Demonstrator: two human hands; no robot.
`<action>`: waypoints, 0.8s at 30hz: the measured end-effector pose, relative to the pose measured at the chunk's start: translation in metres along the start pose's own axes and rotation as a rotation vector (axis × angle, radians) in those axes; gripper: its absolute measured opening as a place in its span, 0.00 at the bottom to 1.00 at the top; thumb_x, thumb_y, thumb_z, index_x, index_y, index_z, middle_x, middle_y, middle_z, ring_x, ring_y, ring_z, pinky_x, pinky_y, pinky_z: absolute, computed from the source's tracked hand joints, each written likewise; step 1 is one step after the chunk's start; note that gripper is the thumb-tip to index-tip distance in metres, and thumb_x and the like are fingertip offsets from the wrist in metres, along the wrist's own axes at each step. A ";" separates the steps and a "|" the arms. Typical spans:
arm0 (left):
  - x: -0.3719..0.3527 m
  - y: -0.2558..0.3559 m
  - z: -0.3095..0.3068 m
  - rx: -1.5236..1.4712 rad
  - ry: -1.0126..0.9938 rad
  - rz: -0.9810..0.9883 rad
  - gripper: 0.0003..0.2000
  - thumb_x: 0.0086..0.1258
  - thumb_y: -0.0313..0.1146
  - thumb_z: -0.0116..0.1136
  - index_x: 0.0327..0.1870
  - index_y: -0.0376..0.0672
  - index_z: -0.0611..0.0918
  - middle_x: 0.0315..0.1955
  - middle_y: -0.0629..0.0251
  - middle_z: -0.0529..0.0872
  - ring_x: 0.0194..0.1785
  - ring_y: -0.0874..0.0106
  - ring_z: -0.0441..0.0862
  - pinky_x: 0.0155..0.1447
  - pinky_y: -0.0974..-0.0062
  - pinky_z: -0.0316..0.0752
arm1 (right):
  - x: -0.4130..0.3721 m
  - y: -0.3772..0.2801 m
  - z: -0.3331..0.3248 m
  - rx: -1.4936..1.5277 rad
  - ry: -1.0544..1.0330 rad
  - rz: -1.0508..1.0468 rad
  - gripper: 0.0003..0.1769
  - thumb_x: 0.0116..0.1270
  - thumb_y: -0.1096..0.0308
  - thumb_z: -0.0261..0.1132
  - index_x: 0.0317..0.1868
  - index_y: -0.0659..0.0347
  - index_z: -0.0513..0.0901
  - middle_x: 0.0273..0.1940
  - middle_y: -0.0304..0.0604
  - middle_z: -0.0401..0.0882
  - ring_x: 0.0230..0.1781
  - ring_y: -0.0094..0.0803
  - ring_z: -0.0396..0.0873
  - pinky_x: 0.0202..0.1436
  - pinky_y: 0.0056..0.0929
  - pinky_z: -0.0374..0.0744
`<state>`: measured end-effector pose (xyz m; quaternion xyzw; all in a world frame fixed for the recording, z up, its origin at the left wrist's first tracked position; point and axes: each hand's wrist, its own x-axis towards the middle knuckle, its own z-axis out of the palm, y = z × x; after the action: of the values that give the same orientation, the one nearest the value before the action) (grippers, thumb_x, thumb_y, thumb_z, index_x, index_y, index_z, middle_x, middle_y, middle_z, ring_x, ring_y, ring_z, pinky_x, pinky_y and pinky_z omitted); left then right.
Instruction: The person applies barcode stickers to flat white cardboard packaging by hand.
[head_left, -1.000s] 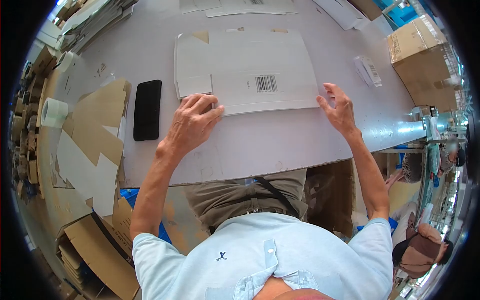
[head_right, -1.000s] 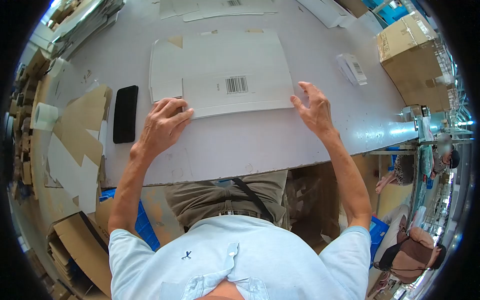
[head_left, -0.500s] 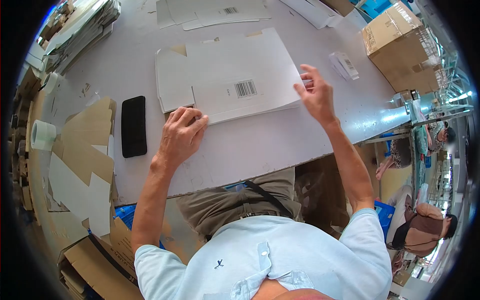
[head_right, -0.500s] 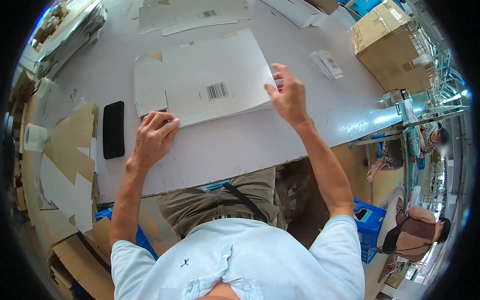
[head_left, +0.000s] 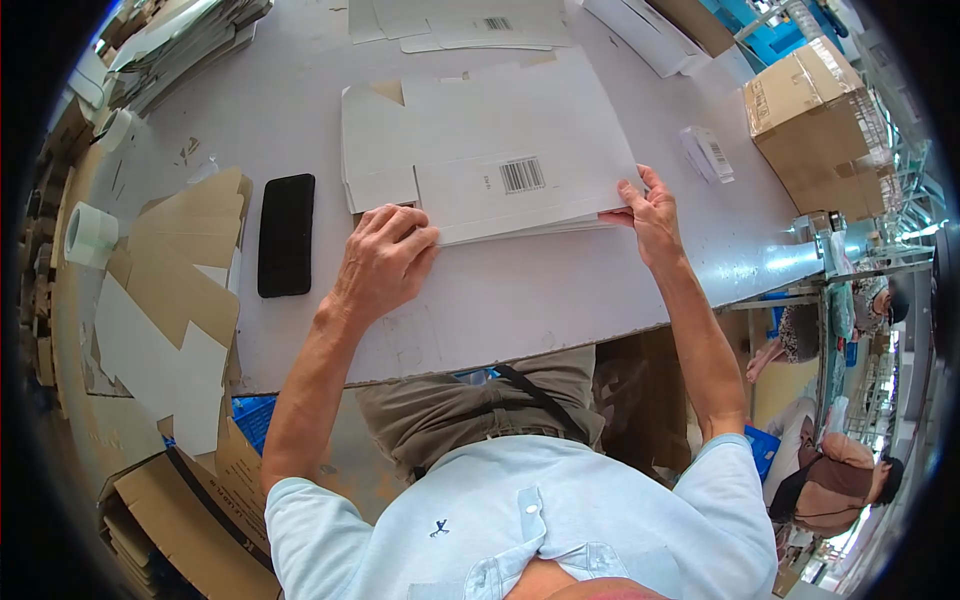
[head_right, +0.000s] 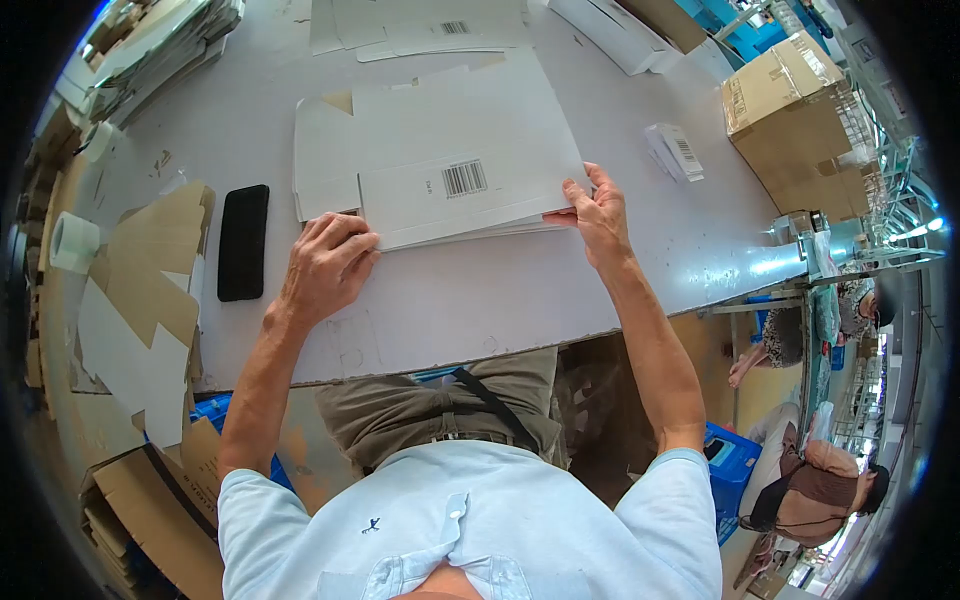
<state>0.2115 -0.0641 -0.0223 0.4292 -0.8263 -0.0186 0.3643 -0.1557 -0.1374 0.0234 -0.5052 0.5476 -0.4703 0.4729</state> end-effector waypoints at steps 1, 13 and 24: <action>-0.001 -0.002 -0.002 -0.017 0.059 -0.022 0.09 0.63 0.28 0.73 0.43 0.42 0.89 0.42 0.64 0.87 0.50 0.65 0.84 0.60 0.64 0.79 | 0.002 0.001 0.000 0.000 -0.003 -0.001 0.17 0.78 0.70 0.61 0.61 0.72 0.74 0.45 0.51 0.86 0.40 0.36 0.90 0.41 0.34 0.95; 0.003 -0.044 -0.011 -0.615 0.650 -0.686 0.26 0.76 0.32 0.65 0.72 0.39 0.70 0.68 0.63 0.72 0.64 0.70 0.76 0.66 0.73 0.74 | -0.007 -0.004 -0.006 0.407 -0.005 -0.008 0.13 0.78 0.67 0.64 0.57 0.62 0.78 0.44 0.48 0.89 0.40 0.36 0.91 0.43 0.35 0.95; 0.004 -0.051 -0.023 -1.162 0.598 -0.933 0.20 0.78 0.30 0.62 0.66 0.35 0.75 0.45 0.64 0.86 0.44 0.76 0.87 0.45 0.76 0.88 | -0.006 0.008 -0.001 0.547 -0.025 0.070 0.08 0.78 0.71 0.62 0.53 0.61 0.81 0.44 0.47 0.89 0.42 0.35 0.91 0.44 0.35 0.95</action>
<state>0.2599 -0.0925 -0.0207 0.4588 -0.2871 -0.4803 0.6902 -0.1576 -0.1310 0.0157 -0.3452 0.4114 -0.5781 0.6143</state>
